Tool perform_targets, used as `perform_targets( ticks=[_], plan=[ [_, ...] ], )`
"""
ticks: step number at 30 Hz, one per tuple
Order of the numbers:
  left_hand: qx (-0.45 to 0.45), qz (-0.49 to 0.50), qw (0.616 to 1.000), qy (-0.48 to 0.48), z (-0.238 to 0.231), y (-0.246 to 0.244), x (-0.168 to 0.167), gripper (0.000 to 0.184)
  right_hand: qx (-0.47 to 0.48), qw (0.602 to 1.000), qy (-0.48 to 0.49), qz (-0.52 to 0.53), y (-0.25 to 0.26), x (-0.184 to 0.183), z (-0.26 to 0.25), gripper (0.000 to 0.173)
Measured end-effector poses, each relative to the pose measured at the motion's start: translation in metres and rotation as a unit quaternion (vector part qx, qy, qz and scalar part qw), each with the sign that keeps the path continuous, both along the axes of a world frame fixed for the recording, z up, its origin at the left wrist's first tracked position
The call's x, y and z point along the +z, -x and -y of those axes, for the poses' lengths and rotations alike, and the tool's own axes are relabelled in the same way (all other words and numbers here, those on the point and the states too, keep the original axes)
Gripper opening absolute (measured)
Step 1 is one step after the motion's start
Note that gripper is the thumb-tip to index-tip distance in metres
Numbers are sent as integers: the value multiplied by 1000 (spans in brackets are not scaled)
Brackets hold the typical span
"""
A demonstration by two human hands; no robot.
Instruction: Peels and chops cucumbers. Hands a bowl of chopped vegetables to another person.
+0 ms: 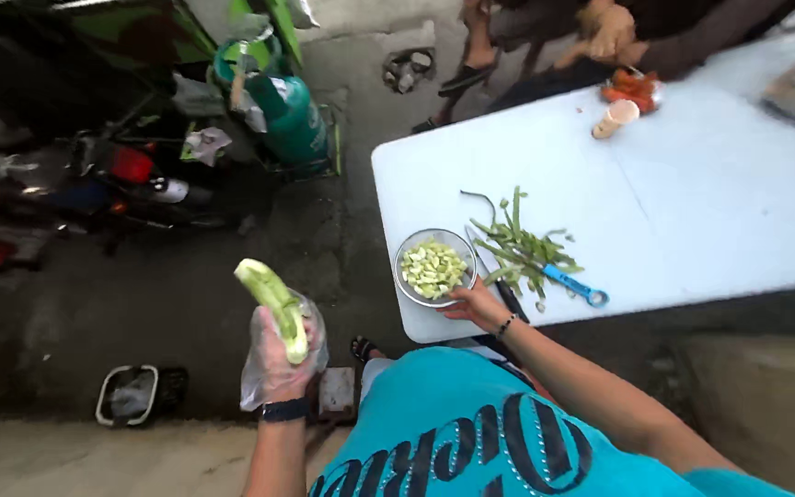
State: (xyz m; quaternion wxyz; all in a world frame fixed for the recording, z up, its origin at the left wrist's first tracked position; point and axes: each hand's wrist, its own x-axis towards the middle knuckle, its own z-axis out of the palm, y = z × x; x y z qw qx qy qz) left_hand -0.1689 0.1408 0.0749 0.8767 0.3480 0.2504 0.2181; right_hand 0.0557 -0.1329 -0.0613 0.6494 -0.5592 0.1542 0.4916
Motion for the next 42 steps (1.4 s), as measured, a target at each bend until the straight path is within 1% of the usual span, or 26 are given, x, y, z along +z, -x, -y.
perform_targets(
  ticks=[4, 8, 11, 14, 18, 22, 23, 25, 28, 31, 33, 35, 37, 39, 42],
  plan=[
    [-61, -17, 997, -35, -82, 33, -11, 61, -88, 996, 5, 14, 20, -12, -18, 71],
    [-108, -11, 993, -34, -159, 56, -12, 58, -155, 987, 22, 31, 42, -2, -45, 70],
    [-98, -5, 995, -33, -200, 73, -2, 56, -166, 985, 16, 36, 60, 20, -74, 67],
    [-75, 0, 997, -36, -230, 96, 12, 58, -156, 986, -8, 49, 68, 53, -124, 60],
    [-5, 22, 999, -27, -263, 133, 17, 58, -102, 990, -43, 83, 63, 105, -235, 59],
    [63, 57, 996, -17, -292, 174, 8, 55, -36, 992, -83, 88, 53, 162, -361, 41],
    [76, 64, 995, -25, -300, 184, 6, 55, -23, 992, -93, 81, 49, 174, -393, 40],
    [110, 56, 991, -53, -317, 202, 4, 56, -5, 991, -117, 69, 40, 188, -459, 41],
    [154, 49, 984, -79, -347, 220, 2, 57, 20, 984, -166, 63, 21, 199, -557, 45],
    [184, 63, 978, -82, -382, 227, -3, 54, 35, 978, -199, 51, 2, 216, -653, 44],
    [195, 64, 974, -91, -409, 226, -9, 54, 53, 974, -216, 47, -15, 224, -718, 46],
    [238, 41, 965, -106, -433, 216, -6, 56, 74, 970, -225, 51, -33, 234, -780, 51],
    [275, 32, 954, -112, -457, 208, -1, 54, 84, 969, -223, 66, -46, 246, -839, 54],
    [303, 20, 945, -122, -479, 196, 4, 52, 88, 966, -226, 83, -61, 256, -893, 56],
    [340, 14, 934, -113, -500, 180, 10, 51, 100, 961, -237, 96, -76, 264, -951, 62]
  ],
)
